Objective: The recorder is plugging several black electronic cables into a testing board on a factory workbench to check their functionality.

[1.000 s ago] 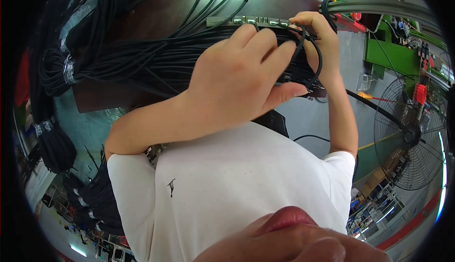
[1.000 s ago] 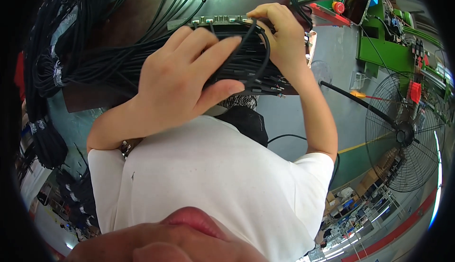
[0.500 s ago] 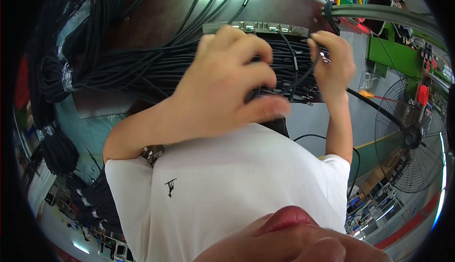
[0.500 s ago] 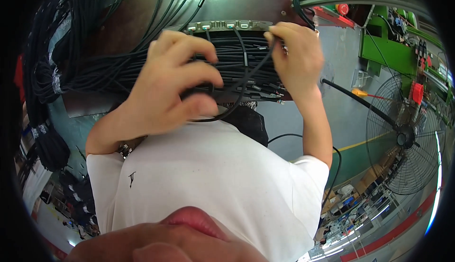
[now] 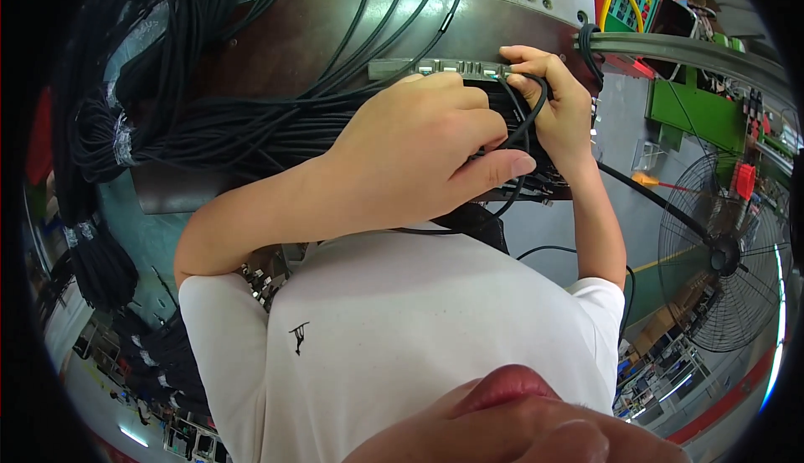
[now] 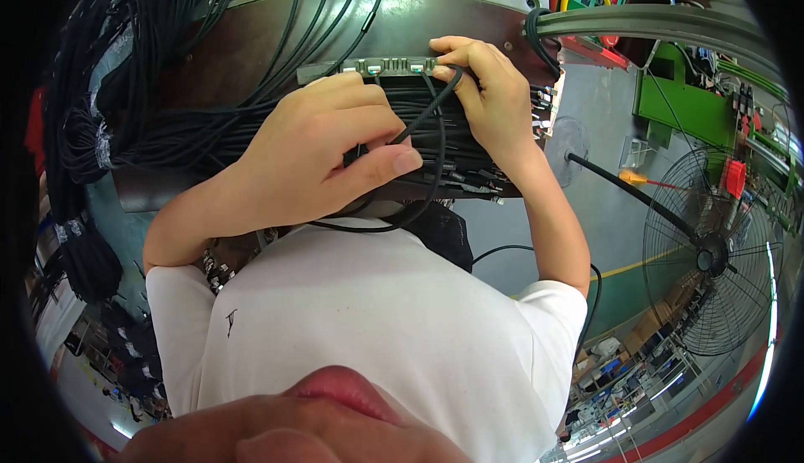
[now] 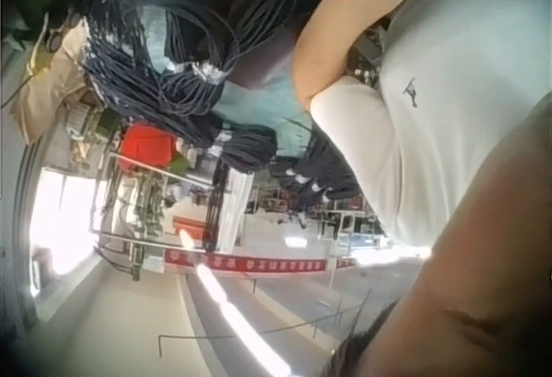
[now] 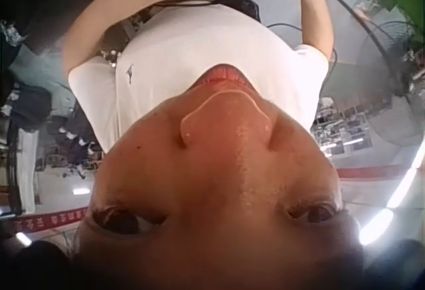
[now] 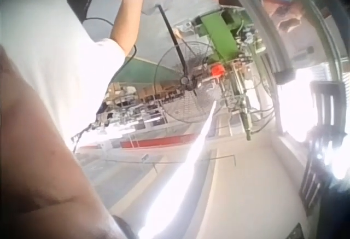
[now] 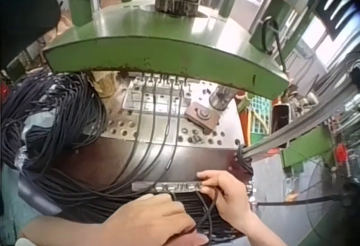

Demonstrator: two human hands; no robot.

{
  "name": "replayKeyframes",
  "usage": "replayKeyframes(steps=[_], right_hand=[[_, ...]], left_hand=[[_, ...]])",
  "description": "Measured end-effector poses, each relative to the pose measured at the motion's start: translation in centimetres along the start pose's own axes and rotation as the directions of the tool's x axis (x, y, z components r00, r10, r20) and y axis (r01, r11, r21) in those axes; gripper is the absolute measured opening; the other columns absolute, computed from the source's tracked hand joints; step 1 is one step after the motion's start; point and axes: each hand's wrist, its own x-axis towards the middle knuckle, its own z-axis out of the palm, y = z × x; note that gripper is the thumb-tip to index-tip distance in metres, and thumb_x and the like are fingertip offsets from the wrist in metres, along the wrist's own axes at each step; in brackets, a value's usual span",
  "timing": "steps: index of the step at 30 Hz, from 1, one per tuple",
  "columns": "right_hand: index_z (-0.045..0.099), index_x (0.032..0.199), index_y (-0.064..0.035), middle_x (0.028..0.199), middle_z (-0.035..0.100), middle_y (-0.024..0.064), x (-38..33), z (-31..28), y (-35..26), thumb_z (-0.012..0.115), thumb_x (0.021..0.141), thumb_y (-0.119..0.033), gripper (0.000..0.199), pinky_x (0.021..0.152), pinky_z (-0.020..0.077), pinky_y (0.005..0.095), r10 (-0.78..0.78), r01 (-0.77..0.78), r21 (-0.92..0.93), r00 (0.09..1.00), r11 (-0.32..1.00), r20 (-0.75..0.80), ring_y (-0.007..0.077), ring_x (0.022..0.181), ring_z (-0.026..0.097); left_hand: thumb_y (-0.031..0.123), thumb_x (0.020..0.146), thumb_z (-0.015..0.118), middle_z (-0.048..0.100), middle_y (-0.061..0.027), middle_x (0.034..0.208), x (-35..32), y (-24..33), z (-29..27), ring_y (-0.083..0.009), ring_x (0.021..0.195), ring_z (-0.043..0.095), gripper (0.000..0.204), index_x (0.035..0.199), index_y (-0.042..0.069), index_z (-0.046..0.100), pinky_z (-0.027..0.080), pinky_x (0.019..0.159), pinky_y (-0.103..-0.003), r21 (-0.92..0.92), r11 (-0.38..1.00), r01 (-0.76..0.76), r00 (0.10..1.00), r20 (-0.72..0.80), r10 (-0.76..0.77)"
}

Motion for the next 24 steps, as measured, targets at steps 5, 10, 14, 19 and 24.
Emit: replayKeyframes(steps=[5,10,14,19,24], right_hand=[[0.059,0.093,-0.0007,0.100,0.068,0.0099,0.0,-0.1,0.2,0.065,0.081,0.006,0.015,0.079,0.0519,0.0355,-0.120,0.120,-0.187,0.993,0.975,0.014,0.0269,0.090,0.066],[0.058,0.090,0.0019,0.104,0.066,0.0097,1.6,-1.4,-0.6,0.067,0.081,0.004,0.013,0.083,0.0505,0.0335,0.028,-0.018,-0.047,0.974,0.999,0.225,0.0232,0.095,0.064],[0.065,0.113,-0.0017,0.112,0.066,0.0067,9.0,-4.4,-1.0,0.060,0.093,-0.014,0.024,0.086,0.0478,0.0245,-0.295,0.365,-0.128,0.879,0.922,0.375,0.0132,0.103,0.060],[0.061,0.111,0.0007,0.105,0.065,0.0141,19.8,-1.5,4.4,0.059,0.095,-0.025,0.030,0.078,0.0495,0.0347,-0.277,0.226,-0.271,0.946,0.936,-0.170,0.0190,0.089,0.061],[0.065,0.095,-0.0020,0.084,0.067,0.0120,23.1,-0.3,8.3,0.053,0.097,-0.026,0.026,0.066,0.0489,0.0365,-0.170,-0.022,-0.490,0.924,0.871,-0.344,0.0224,0.075,0.062]], left_hand=[[0.036,0.089,0.065,0.065,-0.0100,0.087,0.6,-3.2,-2.1,-0.0304,0.087,0.059,0.032,0.090,0.005,0.067,0.046,0.077,-0.039,0.000,0.997,0.075,0.981,-0.179,-0.074],[0.027,0.104,0.043,0.064,-0.0142,0.113,4.5,-15.4,-6.4,-0.0245,0.100,0.060,0.037,0.118,-0.004,0.055,0.048,0.090,-0.037,-0.532,0.801,0.276,0.805,-0.327,-0.495],[0.029,0.105,0.039,0.065,-0.0166,0.112,10.6,-10.7,-4.9,-0.0222,0.099,0.063,0.038,0.119,-0.003,0.055,0.051,0.087,-0.034,-0.968,-0.009,0.251,0.633,0.171,-0.755],[0.030,0.104,0.042,0.065,-0.0089,0.086,8.9,-12.1,-2.8,-0.0201,0.078,0.064,0.034,0.105,0.002,0.062,0.056,0.071,-0.034,-0.929,0.052,0.366,0.797,0.284,-0.533],[0.018,0.101,0.046,0.064,-0.0080,0.081,8.7,-8.6,-4.5,-0.0204,0.066,0.063,0.019,0.098,0.005,0.060,0.057,0.063,-0.035,-0.956,-0.078,0.284,0.855,0.289,-0.431]])
